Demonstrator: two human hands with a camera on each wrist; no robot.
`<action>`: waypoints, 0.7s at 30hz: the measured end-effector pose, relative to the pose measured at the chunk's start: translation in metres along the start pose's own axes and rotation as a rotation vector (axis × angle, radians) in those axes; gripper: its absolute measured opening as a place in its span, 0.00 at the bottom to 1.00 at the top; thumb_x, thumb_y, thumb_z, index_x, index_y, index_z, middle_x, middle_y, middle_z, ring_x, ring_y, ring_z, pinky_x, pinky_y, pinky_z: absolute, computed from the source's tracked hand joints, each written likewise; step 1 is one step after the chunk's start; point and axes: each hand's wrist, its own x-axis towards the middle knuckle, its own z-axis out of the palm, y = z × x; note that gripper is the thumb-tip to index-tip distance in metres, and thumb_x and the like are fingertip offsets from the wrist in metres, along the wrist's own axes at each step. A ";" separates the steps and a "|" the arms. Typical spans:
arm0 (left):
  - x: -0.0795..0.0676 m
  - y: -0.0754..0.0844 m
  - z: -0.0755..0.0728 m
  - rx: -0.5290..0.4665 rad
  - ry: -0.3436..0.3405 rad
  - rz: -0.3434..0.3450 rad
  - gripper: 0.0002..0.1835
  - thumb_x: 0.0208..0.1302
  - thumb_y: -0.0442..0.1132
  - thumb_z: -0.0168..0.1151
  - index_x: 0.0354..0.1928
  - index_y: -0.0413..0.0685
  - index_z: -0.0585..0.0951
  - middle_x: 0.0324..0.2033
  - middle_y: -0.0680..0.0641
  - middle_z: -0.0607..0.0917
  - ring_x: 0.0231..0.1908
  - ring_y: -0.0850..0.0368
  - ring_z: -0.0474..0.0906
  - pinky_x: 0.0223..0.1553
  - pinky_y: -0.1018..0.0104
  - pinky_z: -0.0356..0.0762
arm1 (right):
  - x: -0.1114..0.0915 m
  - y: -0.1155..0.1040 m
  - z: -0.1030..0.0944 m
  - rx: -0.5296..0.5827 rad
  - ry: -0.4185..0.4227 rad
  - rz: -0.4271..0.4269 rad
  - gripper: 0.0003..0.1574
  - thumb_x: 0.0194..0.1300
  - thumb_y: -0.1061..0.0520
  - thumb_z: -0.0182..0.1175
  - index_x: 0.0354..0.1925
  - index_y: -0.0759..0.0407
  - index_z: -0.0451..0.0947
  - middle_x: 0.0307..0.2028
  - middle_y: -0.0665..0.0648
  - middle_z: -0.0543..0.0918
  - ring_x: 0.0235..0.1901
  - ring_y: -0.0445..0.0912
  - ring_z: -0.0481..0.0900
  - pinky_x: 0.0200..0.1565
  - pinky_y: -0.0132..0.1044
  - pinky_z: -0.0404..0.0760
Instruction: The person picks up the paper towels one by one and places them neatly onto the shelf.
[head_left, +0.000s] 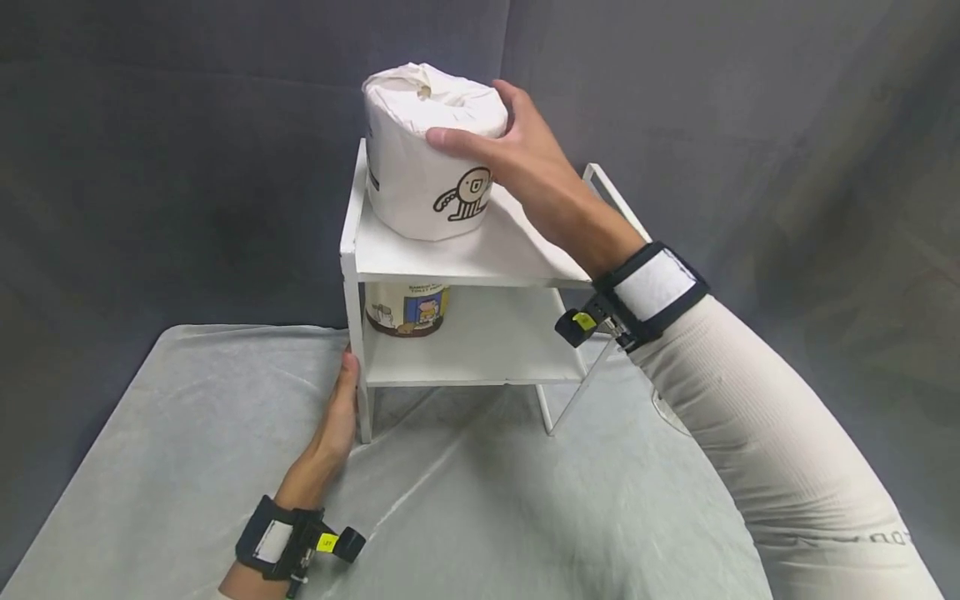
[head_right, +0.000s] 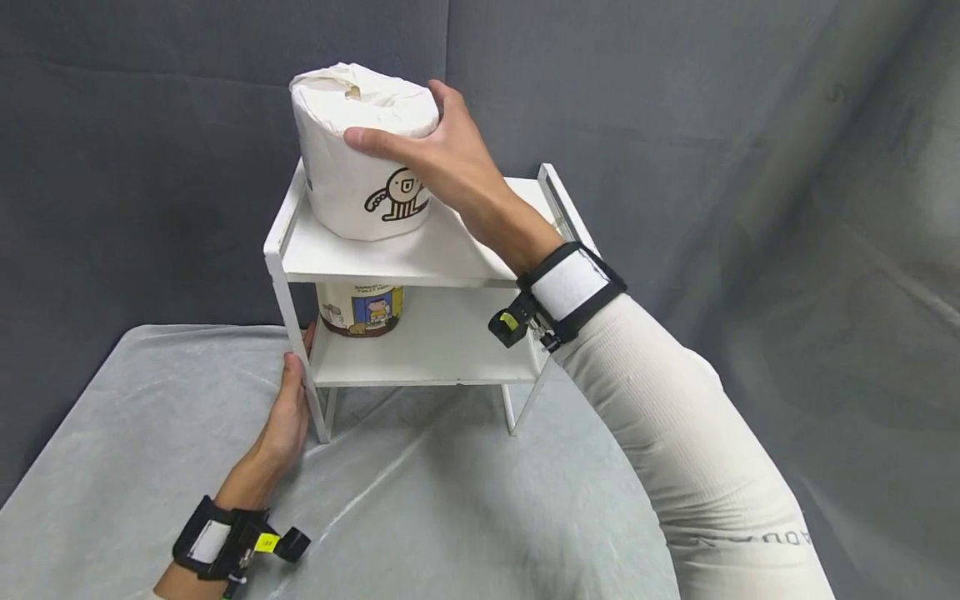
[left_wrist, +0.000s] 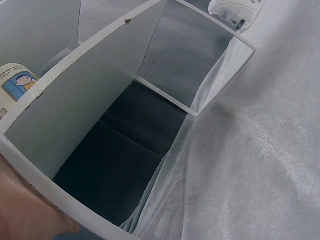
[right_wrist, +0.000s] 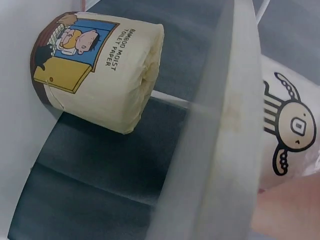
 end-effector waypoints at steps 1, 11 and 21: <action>0.000 0.000 0.000 -0.001 0.000 -0.003 0.45 0.70 0.67 0.16 0.77 0.45 0.28 0.77 0.40 0.27 0.75 0.46 0.20 0.70 0.41 0.19 | 0.001 -0.001 0.000 -0.015 -0.006 0.005 0.68 0.48 0.40 0.74 0.77 0.44 0.45 0.66 0.48 0.66 0.63 0.37 0.66 0.67 0.32 0.57; 0.002 0.001 0.000 0.002 0.002 -0.020 0.43 0.71 0.67 0.15 0.77 0.47 0.28 0.77 0.41 0.28 0.75 0.47 0.20 0.70 0.41 0.20 | 0.007 -0.008 0.004 -0.080 0.011 0.015 0.74 0.42 0.43 0.78 0.78 0.44 0.44 0.69 0.49 0.63 0.65 0.38 0.63 0.67 0.31 0.58; 0.003 0.000 -0.001 -0.010 0.005 0.017 0.43 0.71 0.66 0.16 0.78 0.49 0.29 0.77 0.42 0.28 0.75 0.48 0.20 0.70 0.42 0.19 | 0.005 -0.014 0.015 -0.139 0.093 0.001 0.73 0.39 0.40 0.79 0.76 0.51 0.50 0.62 0.52 0.71 0.58 0.41 0.71 0.61 0.28 0.66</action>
